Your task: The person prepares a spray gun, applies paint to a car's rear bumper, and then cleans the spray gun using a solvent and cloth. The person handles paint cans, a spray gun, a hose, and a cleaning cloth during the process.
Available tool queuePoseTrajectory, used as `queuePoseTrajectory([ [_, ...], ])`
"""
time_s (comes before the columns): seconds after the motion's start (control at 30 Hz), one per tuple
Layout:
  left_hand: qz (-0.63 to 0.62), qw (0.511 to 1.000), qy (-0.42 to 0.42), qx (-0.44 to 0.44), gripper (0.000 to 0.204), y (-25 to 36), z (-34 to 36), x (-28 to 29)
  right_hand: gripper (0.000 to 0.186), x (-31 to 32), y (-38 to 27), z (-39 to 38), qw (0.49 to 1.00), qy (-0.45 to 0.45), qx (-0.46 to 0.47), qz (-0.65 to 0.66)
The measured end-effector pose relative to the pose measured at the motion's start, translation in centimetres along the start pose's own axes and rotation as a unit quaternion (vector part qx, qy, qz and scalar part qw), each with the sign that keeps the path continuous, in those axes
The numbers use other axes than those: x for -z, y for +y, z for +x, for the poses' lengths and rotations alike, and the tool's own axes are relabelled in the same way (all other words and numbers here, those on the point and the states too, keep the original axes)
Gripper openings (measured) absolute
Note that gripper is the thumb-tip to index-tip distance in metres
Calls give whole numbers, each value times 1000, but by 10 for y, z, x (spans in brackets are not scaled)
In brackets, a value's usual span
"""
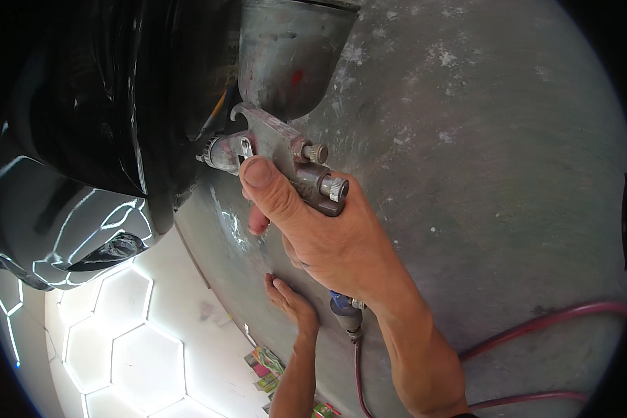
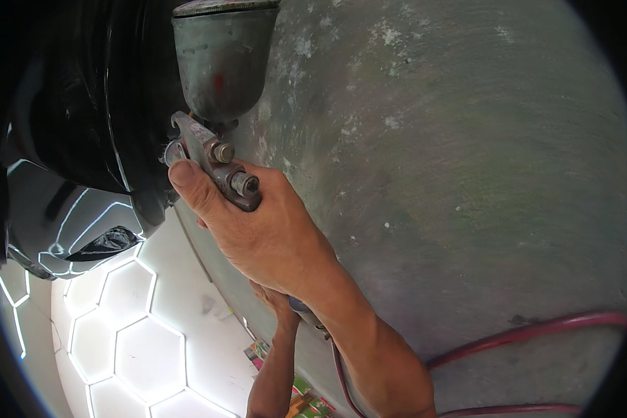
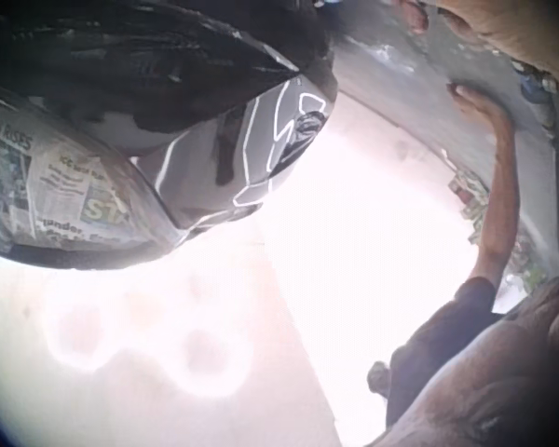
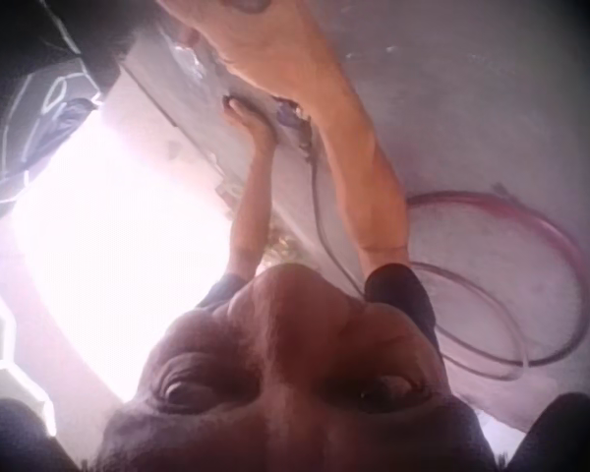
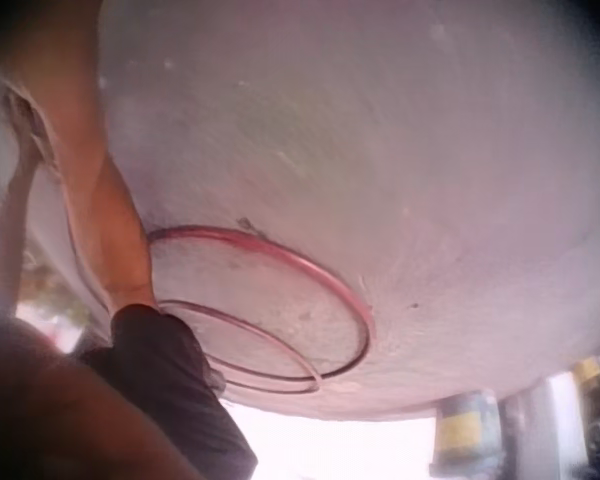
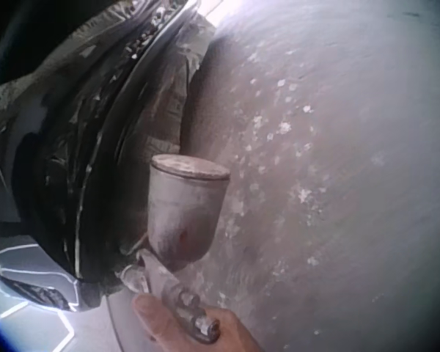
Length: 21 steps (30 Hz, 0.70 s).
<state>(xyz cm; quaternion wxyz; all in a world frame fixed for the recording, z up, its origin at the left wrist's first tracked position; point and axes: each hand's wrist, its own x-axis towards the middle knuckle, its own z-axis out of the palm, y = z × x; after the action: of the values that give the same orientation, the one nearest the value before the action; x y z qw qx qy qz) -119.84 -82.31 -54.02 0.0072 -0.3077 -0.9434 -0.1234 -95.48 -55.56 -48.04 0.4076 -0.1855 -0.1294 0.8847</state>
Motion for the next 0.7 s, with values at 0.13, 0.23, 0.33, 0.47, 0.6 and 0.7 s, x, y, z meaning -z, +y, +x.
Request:
queuePoseTrajectory([
  [0.13, -34, 998, 24, 55, 71, 22, -4, -2, 68, 2, -19, 2, 997, 39, 59, -10],
  [0.23, -32, 998, 31, 41, 70, 23, -1, 1, 67, 3, -52, 4, 991, 59, 122, -23],
  [0.33, -7, 998, 37, 41, 68, 16, 0, 0, 67, -1, -73, 6, 978, 80, 189, -24],
  [0.47, 1, 999, 37, 37, 67, 19, -2, -2, 67, 2, -78, 6, 969, 108, 219, -28],
  [0.6, -3, 999, 40, 27, 67, 22, -4, -3, 68, 3, -56, 6, 978, 95, 183, -31],
  [0.7, -5, 999, 34, 28, 67, 21, -5, 1, 70, 5, -54, 4, 991, 67, 111, -39],
])
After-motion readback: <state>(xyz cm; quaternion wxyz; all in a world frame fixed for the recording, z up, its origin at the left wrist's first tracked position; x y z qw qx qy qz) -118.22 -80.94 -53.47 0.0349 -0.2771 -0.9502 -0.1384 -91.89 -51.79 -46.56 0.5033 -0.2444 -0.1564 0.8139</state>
